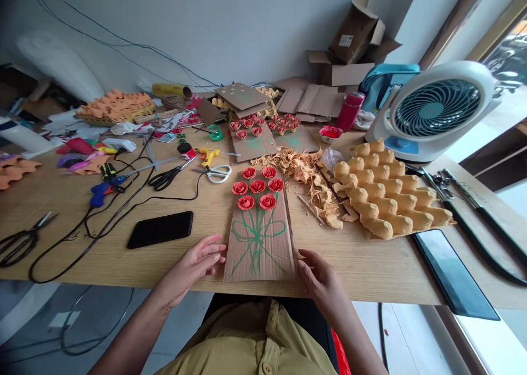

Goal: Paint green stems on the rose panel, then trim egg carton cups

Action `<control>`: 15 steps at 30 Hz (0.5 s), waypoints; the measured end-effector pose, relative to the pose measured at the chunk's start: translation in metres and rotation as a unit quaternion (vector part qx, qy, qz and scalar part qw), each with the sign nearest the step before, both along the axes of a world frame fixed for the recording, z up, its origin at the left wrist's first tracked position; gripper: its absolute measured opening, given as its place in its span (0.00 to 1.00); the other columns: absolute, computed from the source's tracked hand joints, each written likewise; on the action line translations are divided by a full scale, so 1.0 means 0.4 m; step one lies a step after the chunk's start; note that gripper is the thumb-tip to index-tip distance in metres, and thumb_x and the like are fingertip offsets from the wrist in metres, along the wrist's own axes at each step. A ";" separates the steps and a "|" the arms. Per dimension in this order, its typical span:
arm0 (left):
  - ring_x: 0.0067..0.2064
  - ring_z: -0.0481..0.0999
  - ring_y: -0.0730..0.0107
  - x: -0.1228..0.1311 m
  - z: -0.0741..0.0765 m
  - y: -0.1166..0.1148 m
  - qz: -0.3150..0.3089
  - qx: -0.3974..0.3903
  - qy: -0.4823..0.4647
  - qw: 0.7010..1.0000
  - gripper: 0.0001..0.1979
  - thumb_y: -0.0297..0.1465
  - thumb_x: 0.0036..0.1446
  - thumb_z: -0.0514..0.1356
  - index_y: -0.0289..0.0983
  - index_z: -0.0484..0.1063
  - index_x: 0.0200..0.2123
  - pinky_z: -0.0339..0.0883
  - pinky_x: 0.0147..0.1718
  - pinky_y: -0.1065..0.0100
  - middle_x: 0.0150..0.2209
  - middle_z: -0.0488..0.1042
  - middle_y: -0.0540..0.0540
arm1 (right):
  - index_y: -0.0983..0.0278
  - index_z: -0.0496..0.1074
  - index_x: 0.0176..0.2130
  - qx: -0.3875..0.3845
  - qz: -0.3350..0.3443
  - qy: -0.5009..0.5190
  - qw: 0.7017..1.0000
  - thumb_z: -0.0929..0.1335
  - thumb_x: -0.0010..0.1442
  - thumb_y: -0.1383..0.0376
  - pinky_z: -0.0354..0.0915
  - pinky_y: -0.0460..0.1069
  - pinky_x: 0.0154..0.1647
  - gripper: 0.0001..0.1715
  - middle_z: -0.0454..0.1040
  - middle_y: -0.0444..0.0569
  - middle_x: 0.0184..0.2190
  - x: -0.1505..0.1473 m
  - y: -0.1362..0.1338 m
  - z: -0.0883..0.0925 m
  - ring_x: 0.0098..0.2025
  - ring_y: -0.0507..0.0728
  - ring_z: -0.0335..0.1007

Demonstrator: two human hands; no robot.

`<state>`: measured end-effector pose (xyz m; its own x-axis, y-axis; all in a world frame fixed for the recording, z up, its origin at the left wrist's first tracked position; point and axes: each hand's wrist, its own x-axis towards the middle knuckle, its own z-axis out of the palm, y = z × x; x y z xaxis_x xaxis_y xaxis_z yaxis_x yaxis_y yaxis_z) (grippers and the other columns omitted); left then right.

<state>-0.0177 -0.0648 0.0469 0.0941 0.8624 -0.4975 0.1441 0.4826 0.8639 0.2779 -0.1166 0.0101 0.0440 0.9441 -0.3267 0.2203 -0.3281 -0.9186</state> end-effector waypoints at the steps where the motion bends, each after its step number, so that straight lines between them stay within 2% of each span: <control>1: 0.40 0.75 0.66 -0.001 -0.006 0.004 -0.007 0.002 -0.008 1.000 0.32 0.38 0.50 0.67 0.36 0.64 0.56 0.64 0.34 0.68 0.50 0.73 0.38 | 0.68 0.72 0.53 -0.004 0.008 0.013 1.000 0.66 0.62 0.44 0.63 0.47 0.25 0.34 0.71 0.44 0.25 -0.002 0.004 0.001 0.24 0.52 0.65; 4: 0.35 0.70 0.72 -0.002 -0.024 0.012 -0.028 0.010 -0.029 0.999 0.32 0.38 0.51 0.66 0.34 0.64 0.58 0.59 0.30 0.70 0.42 0.73 0.44 | 0.65 0.73 0.52 -0.023 0.003 0.064 0.998 0.67 0.61 0.43 0.59 0.45 0.22 0.32 0.68 0.41 0.25 -0.015 0.016 -0.001 0.23 0.49 0.61; 8: 0.33 0.66 0.73 0.001 -0.029 0.017 -0.053 0.021 -0.057 0.997 0.29 0.36 0.51 0.66 0.34 0.66 0.56 0.57 0.30 0.71 0.35 0.70 0.49 | 0.61 0.72 0.56 -0.048 -0.044 0.179 0.982 0.70 0.60 0.46 0.68 0.47 0.28 0.33 0.75 0.45 0.34 -0.042 0.031 -0.008 0.27 0.52 0.70; 11: 0.36 0.68 0.71 -0.001 -0.027 0.017 -0.053 0.013 -0.093 0.994 0.25 0.35 0.53 0.65 0.37 0.68 0.54 0.60 0.33 0.71 0.37 0.72 0.48 | 0.62 0.70 0.59 -0.048 -0.074 0.261 0.961 0.71 0.59 0.48 0.71 0.50 0.32 0.35 0.78 0.50 0.39 -0.056 0.034 -0.005 0.31 0.56 0.75; 15: 0.40 0.72 0.68 -0.007 -0.040 0.020 -0.024 -0.013 -0.160 0.987 0.20 0.37 0.54 0.66 0.39 0.72 0.50 0.63 0.35 0.70 0.43 0.75 0.45 | 0.58 0.74 0.55 -0.053 -0.109 0.297 0.947 0.74 0.58 0.51 0.72 0.50 0.30 0.29 0.76 0.49 0.51 -0.067 0.018 0.003 0.30 0.55 0.76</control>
<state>-0.0204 -0.0569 0.0310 0.2910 0.8398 -0.4583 -0.1099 0.5052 0.8560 0.2512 -0.1094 0.0114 0.0123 0.8946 -0.4466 -0.4080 -0.4033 -0.8191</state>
